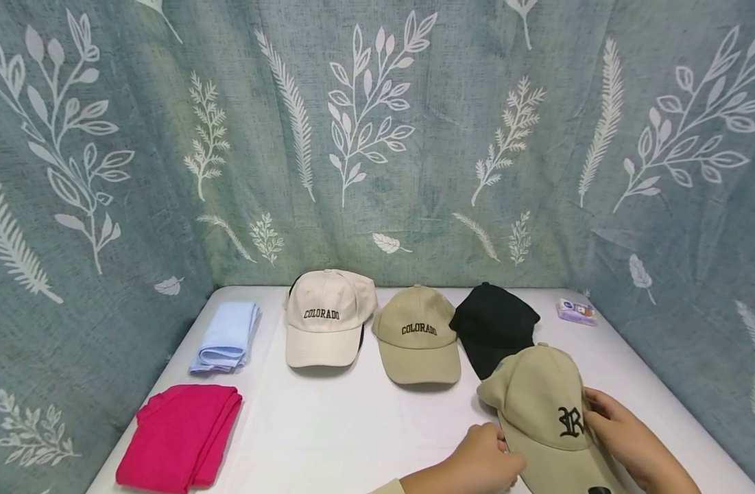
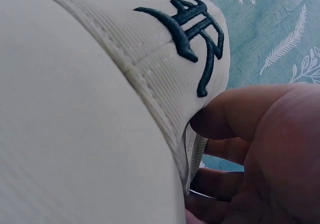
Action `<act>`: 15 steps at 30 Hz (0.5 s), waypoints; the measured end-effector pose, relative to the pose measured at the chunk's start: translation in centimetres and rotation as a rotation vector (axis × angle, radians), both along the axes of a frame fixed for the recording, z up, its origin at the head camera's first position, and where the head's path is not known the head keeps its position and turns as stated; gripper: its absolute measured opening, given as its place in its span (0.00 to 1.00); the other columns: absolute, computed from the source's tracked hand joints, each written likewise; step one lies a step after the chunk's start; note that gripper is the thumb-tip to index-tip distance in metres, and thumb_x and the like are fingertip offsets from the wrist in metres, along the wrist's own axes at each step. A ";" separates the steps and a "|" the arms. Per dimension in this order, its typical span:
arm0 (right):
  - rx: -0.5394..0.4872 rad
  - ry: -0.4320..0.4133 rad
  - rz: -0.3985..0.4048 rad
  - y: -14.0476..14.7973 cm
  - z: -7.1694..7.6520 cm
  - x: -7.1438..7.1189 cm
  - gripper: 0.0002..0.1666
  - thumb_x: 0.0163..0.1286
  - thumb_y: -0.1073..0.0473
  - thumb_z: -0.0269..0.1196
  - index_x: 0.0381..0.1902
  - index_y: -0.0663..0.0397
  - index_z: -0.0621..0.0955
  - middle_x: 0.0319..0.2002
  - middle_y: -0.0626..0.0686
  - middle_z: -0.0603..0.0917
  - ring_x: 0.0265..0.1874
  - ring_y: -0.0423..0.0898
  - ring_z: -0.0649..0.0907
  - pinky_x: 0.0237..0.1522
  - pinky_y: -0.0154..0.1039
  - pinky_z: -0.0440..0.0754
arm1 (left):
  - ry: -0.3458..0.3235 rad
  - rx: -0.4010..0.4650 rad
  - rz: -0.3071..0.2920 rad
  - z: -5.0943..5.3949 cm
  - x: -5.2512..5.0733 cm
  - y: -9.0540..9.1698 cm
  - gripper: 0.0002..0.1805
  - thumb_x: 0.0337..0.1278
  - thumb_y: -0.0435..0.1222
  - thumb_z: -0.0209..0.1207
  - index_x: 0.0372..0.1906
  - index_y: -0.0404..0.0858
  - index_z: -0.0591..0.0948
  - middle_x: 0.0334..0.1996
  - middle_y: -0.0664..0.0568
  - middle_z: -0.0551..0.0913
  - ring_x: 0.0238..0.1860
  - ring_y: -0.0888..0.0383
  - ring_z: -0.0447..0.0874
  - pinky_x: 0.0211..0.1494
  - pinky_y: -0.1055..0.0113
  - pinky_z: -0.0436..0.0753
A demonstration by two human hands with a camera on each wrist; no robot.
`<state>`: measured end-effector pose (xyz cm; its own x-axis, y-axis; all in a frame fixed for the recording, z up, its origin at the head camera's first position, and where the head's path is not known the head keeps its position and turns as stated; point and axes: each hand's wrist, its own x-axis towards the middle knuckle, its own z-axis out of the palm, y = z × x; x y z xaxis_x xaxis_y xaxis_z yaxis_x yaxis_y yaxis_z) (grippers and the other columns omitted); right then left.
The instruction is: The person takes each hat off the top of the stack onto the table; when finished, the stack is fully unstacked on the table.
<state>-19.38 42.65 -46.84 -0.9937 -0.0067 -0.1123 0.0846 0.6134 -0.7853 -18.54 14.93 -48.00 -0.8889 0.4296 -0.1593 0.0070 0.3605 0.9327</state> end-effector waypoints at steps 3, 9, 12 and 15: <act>-0.007 0.004 -0.010 0.1 -0.1 0.0 0.34 0.86 0.58 0.47 0.77 0.78 0.55 0.73 0.80 0.64 0.48 0.12 0.65 0.47 0.19 0.73 | -0.009 0.001 0.000 0.1 0.0 -0.1 0.05 0.45 0.33 0.62 0.28 0.39 0.76 0.18 0.56 0.78 0.25 0.66 0.75 0.30 0.73 0.70; -0.018 -0.046 -0.072 0.5 0.1 -0.1 0.37 0.87 0.52 0.48 0.78 0.76 0.56 0.74 0.77 0.65 0.47 0.15 0.69 0.47 0.23 0.76 | -0.022 0.000 -0.002 0.0 -0.1 -0.2 0.06 0.45 0.33 0.62 0.31 0.39 0.77 0.21 0.56 0.77 0.26 0.66 0.76 0.32 0.74 0.73; -0.044 -0.063 -0.079 0.7 0.2 -0.1 0.39 0.87 0.49 0.48 0.78 0.76 0.55 0.74 0.76 0.66 0.47 0.18 0.72 0.48 0.26 0.79 | -0.023 0.002 -0.010 0.0 -0.2 -0.2 0.05 0.45 0.33 0.61 0.28 0.41 0.76 0.18 0.56 0.76 0.23 0.65 0.74 0.28 0.73 0.70; -0.077 -0.047 -0.089 0.9 0.1 0.2 0.39 0.87 0.49 0.49 0.78 0.77 0.56 0.71 0.74 0.69 0.47 0.20 0.75 0.48 0.28 0.81 | 0.012 -0.020 -0.028 -0.1 -0.3 -0.1 0.07 0.44 0.33 0.62 0.23 0.43 0.73 0.15 0.57 0.72 0.19 0.63 0.71 0.23 0.72 0.65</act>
<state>-19.23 43.58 -46.74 -0.9844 0.0709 -0.1610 0.1736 0.5395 -0.8239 -18.82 14.83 -48.12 -0.8784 0.4513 -0.1572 0.0290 0.3786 0.9251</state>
